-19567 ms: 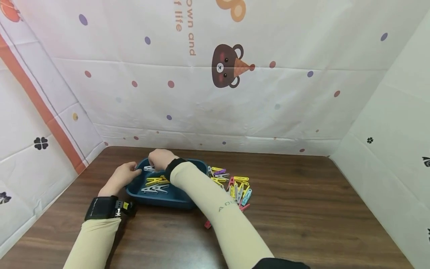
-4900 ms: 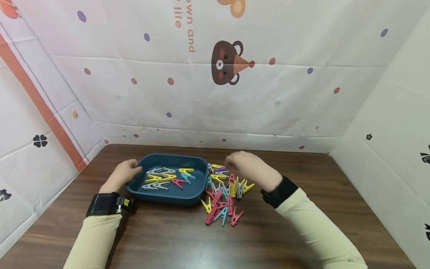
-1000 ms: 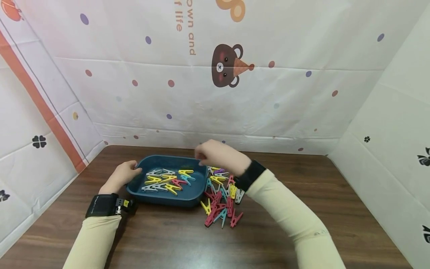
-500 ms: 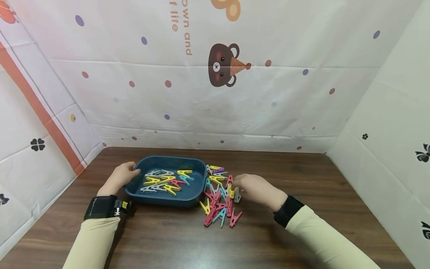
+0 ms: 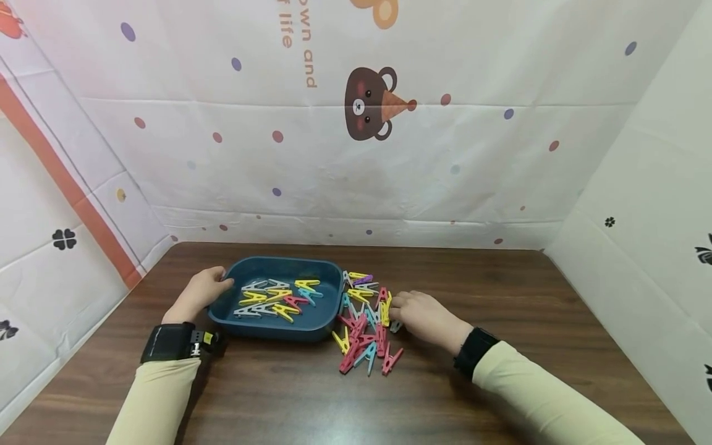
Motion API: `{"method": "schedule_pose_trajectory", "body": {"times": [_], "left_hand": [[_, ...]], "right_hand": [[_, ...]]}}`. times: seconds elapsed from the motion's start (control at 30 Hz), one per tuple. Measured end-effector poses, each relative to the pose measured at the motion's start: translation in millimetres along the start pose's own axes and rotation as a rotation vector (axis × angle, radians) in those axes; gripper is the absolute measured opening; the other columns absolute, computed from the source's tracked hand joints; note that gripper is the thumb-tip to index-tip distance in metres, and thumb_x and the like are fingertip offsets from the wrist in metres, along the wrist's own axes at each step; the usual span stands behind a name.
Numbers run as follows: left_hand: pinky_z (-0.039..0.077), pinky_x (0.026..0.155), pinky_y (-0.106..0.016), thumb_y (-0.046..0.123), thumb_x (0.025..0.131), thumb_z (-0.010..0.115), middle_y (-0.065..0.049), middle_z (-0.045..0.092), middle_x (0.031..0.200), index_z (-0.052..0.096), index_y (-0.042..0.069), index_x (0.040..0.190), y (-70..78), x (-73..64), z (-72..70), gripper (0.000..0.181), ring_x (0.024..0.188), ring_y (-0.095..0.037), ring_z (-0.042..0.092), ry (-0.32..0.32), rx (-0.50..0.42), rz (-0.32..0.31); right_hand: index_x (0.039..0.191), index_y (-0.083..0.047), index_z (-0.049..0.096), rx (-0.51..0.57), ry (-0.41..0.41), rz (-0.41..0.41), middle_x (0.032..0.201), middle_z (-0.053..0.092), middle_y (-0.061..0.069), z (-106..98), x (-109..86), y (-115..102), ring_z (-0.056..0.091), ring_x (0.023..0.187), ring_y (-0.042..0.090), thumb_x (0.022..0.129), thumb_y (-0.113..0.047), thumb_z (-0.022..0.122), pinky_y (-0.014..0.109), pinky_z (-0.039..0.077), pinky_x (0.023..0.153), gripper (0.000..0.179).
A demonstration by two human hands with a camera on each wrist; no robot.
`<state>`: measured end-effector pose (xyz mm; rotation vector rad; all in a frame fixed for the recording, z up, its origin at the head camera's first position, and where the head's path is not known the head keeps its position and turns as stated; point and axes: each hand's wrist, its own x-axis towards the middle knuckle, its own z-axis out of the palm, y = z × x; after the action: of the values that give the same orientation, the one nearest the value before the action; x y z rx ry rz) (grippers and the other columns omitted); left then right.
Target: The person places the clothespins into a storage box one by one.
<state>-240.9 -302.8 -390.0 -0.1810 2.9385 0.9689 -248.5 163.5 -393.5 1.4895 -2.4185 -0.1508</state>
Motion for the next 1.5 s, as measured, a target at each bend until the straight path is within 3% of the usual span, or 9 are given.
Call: {"method": "schedule_pose_trajectory", "body": {"times": [0.17,0.33,0.53,0.73,0.97,1.1,1.2,1.37,1.5], "left_hand": [[0.033,0.065,-0.033,0.015,0.102,0.052,-0.004,0.033,0.072,0.037,0.008,0.079,0.6,-0.5,1.0,0.028,0.068,-0.020,0.039,0.009,-0.010,0.007],[0.033,0.065,-0.032,0.015,0.103,0.051,-0.003,0.033,0.072,0.037,0.008,0.080,-0.1,-0.1,0.9,0.027,0.068,-0.020,0.039,-0.001,-0.017,0.006],[0.033,0.065,-0.032,0.015,0.103,0.051,-0.003,0.032,0.071,0.036,0.009,0.079,-0.2,0.8,1.5,0.029,0.067,-0.020,0.039,-0.002,-0.013,0.013],[0.032,0.064,-0.032,0.014,0.102,0.053,-0.003,0.033,0.071,0.036,0.009,0.078,-0.6,0.9,2.8,0.030,0.066,-0.019,0.039,0.005,-0.006,0.022],[0.033,0.063,-0.031,0.013,0.101,0.053,-0.003,0.034,0.070,0.037,0.009,0.077,-1.6,-0.4,1.5,0.029,0.066,-0.019,0.040,0.021,-0.015,0.014],[0.033,0.063,-0.031,0.014,0.102,0.052,-0.003,0.033,0.070,0.037,0.009,0.078,-1.6,-1.4,2.4,0.029,0.066,-0.019,0.039,0.014,-0.017,0.010],[0.033,0.063,-0.031,0.014,0.102,0.052,-0.003,0.034,0.071,0.037,0.009,0.078,-2.0,-1.8,3.4,0.028,0.066,-0.019,0.040,0.004,-0.021,0.011],[0.032,0.063,-0.032,0.014,0.102,0.052,-0.002,0.033,0.070,0.037,0.009,0.078,-1.5,-1.7,1.1,0.028,0.064,-0.019,0.038,0.005,-0.019,0.014],[0.032,0.063,-0.032,0.014,0.101,0.052,-0.002,0.032,0.070,0.037,0.009,0.077,-1.1,-0.4,-1.2,0.029,0.064,-0.019,0.038,0.008,-0.022,0.024]], "right_hand": [[0.095,-0.015,0.076,-0.011,-0.014,0.010,0.093,0.072,-0.001,-6,-1.6,4,0.066,0.089,0.015,0.083,-0.011,0.083,0.033,0.058,0.082,0.015],[0.094,-0.012,0.074,0.001,0.021,0.077,0.091,0.071,0.002,-36,9.6,9,0.068,0.083,0.016,0.079,-0.008,0.086,0.032,0.058,0.074,0.020],[0.102,-0.012,0.076,0.151,0.014,0.136,0.096,0.072,0.002,-90,65.0,8,0.070,0.086,0.016,0.087,-0.009,0.079,0.033,0.059,0.075,0.016],[0.103,-0.013,0.077,0.246,-0.193,0.144,0.097,0.073,0.002,-117,134.7,-18,0.067,0.085,0.014,0.096,-0.017,0.072,0.031,0.057,0.078,0.010],[0.100,-0.009,0.077,0.396,-0.506,0.080,0.099,0.075,0.007,-94,215.2,-50,0.058,0.077,0.011,0.094,-0.011,0.071,0.027,0.051,0.075,0.009],[0.097,-0.009,0.076,0.509,-0.658,0.054,0.095,0.073,0.003,-67,246.4,-69,0.062,0.076,0.010,0.095,-0.012,0.071,0.028,0.055,0.077,0.006],[0.081,-0.013,0.072,0.567,-0.748,0.086,0.077,0.065,-0.002,-49,258.7,-83,0.058,0.065,0.010,0.096,-0.009,0.067,0.026,0.051,0.065,0.015],[0.063,-0.014,0.059,0.499,-0.799,0.155,0.062,0.045,-0.001,-30,268.1,-101,0.035,0.050,0.013,0.099,-0.003,0.056,0.025,0.032,0.051,0.038],[0.074,-0.013,0.062,0.377,-0.734,0.150,0.074,0.051,-0.001,-25,268.1,-112,0.042,0.059,0.014,0.102,-0.006,0.055,0.025,0.037,0.056,0.030]]}}
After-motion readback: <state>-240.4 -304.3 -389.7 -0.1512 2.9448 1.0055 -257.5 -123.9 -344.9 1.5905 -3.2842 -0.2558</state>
